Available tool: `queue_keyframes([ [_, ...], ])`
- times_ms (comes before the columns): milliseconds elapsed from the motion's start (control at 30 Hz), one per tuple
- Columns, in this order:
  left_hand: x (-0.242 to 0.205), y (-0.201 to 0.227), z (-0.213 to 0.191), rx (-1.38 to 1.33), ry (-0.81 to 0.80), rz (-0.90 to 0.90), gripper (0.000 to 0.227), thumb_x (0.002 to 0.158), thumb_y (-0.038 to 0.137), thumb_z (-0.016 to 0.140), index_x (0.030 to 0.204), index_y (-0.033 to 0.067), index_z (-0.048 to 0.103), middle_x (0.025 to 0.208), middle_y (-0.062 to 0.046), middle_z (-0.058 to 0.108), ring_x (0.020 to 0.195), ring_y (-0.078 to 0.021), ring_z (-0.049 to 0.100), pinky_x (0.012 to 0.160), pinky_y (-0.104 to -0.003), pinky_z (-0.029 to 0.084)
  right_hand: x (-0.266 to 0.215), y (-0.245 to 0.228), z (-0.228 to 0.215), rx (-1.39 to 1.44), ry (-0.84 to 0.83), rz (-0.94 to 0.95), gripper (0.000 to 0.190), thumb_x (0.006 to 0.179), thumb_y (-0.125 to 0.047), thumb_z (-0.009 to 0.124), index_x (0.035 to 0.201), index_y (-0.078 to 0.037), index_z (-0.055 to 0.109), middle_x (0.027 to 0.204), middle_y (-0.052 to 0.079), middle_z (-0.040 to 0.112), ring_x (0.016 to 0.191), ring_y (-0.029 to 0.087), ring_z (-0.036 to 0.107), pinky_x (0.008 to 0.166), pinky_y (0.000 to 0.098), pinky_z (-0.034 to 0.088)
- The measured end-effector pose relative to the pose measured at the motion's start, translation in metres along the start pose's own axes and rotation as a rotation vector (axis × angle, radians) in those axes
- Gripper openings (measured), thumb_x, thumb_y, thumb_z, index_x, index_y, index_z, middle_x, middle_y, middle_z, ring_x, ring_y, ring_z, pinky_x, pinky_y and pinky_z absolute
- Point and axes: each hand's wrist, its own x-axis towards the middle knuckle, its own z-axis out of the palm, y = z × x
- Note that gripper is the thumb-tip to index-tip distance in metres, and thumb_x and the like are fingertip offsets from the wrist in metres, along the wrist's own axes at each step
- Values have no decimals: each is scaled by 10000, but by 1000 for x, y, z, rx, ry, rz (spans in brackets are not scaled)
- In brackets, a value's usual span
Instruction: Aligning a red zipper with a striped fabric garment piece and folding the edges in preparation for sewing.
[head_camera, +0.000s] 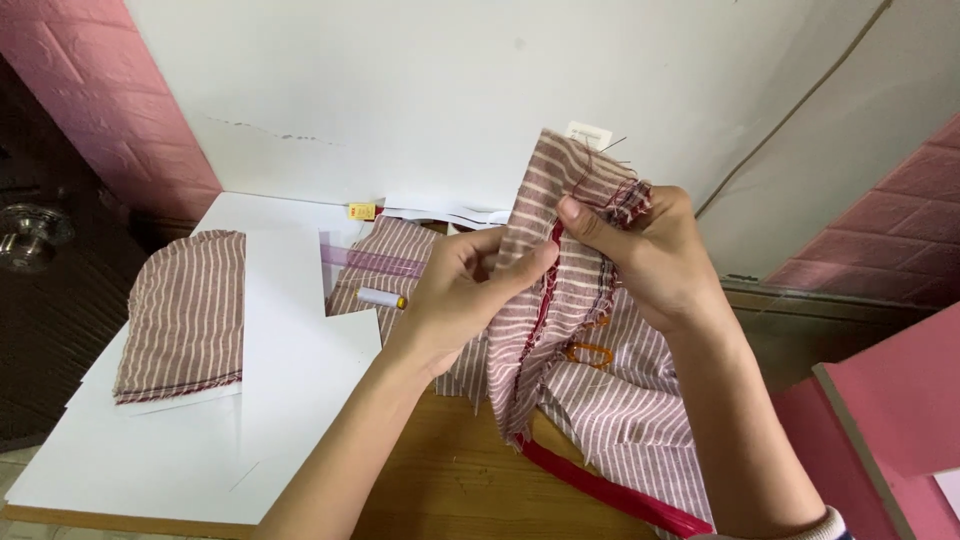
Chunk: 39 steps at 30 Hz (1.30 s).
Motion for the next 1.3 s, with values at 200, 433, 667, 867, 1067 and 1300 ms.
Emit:
queue_keyframes([
  [200,4,-15,1,30,68,131,411,967,412,845,715,109,728,581,114,350,642,-41,294,639,-272,309,3,4,-2,-21,103,37,203,984,-176,825,829,-99,718,836,-35,705,790,101,598,731,273,512],
  [433,-11,15,17,99,144,128,374,941,310,875,697,60,741,513,33,449,575,-87,363,632,-278,343,5,-1,10,-4,98,39,160,968,-139,831,860,-68,736,814,6,707,742,128,611,726,287,532],
  [667,-2,-1,21,33,225,123,372,944,376,862,757,70,764,550,65,452,624,-69,337,625,-285,343,8,-7,22,13,88,37,121,952,-103,836,891,-38,755,791,48,709,693,154,624,720,302,553],
  [867,-3,-7,14,35,231,129,296,875,296,936,839,31,809,585,21,583,622,-93,417,657,-303,375,7,-14,19,21,79,36,96,940,-73,841,916,-14,769,774,81,711,654,176,634,716,313,569],
  [1067,0,-10,15,58,230,170,266,834,246,967,876,23,826,607,-26,670,626,-98,456,684,-287,389,3,-21,17,32,67,34,83,927,-44,846,940,10,784,756,114,714,616,197,645,711,324,586],
  [1300,9,-13,8,140,208,194,413,814,374,965,917,20,780,664,-76,678,643,-125,490,680,-265,364,-3,9,5,-23,103,-18,85,902,39,855,948,43,784,793,191,745,642,228,699,694,323,598],
])
